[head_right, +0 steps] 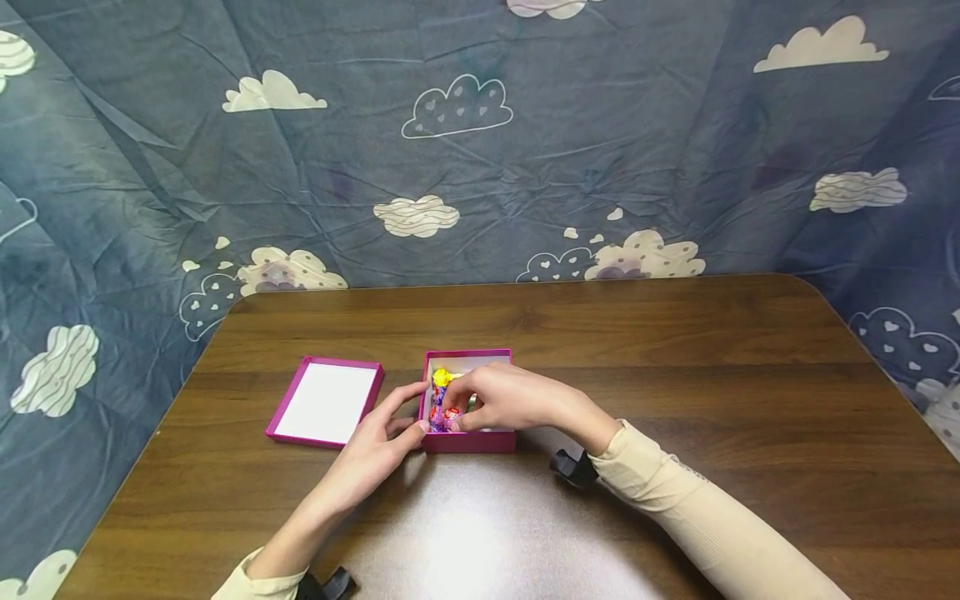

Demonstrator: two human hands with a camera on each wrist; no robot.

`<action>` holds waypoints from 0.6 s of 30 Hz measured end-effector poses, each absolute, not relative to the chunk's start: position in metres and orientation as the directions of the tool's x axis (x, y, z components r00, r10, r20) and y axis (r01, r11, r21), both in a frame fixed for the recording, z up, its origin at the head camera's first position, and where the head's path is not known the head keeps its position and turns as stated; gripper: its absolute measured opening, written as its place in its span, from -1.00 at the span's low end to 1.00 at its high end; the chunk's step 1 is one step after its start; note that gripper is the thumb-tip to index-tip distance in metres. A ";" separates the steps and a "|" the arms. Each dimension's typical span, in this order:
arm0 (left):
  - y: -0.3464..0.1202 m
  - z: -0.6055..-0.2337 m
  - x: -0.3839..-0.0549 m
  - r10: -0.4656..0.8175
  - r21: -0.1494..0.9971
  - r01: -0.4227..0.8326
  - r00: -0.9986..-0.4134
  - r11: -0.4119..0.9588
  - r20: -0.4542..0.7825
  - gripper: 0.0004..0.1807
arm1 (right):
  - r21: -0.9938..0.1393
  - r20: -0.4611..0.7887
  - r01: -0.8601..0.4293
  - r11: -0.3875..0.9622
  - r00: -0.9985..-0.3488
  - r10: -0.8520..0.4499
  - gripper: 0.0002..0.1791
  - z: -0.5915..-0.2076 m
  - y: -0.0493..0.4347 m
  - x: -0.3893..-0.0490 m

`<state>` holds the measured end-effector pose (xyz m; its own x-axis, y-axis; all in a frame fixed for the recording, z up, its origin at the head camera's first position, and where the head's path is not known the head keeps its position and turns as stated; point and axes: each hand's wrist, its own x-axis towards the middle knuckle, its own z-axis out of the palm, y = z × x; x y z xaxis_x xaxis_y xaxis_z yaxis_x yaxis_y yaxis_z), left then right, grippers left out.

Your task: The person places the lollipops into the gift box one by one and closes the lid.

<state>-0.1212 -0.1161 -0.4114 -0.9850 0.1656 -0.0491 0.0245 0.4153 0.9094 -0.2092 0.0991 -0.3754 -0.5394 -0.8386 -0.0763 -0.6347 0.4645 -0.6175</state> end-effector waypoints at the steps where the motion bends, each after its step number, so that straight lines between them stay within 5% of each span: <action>1: -0.116 -0.411 -0.121 0.167 0.910 0.026 -0.985 0.414 -0.048 -0.45 | -0.601 -0.081 -0.647 0.470 -0.535 -0.841 -0.81 -0.376 0.099 -0.210; 18: -0.117 -0.411 -0.121 0.169 0.905 0.023 -0.984 0.425 -0.054 -0.45 | -0.506 -0.033 -0.698 0.507 -0.571 -0.820 -0.77 -0.382 0.094 -0.207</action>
<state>-0.1212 -0.1168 -0.4109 -0.9842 0.1687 -0.0541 0.0231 0.4251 0.9049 -0.2068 0.0943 -0.3816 -0.5711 -0.8202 -0.0332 -0.6981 0.5066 -0.5059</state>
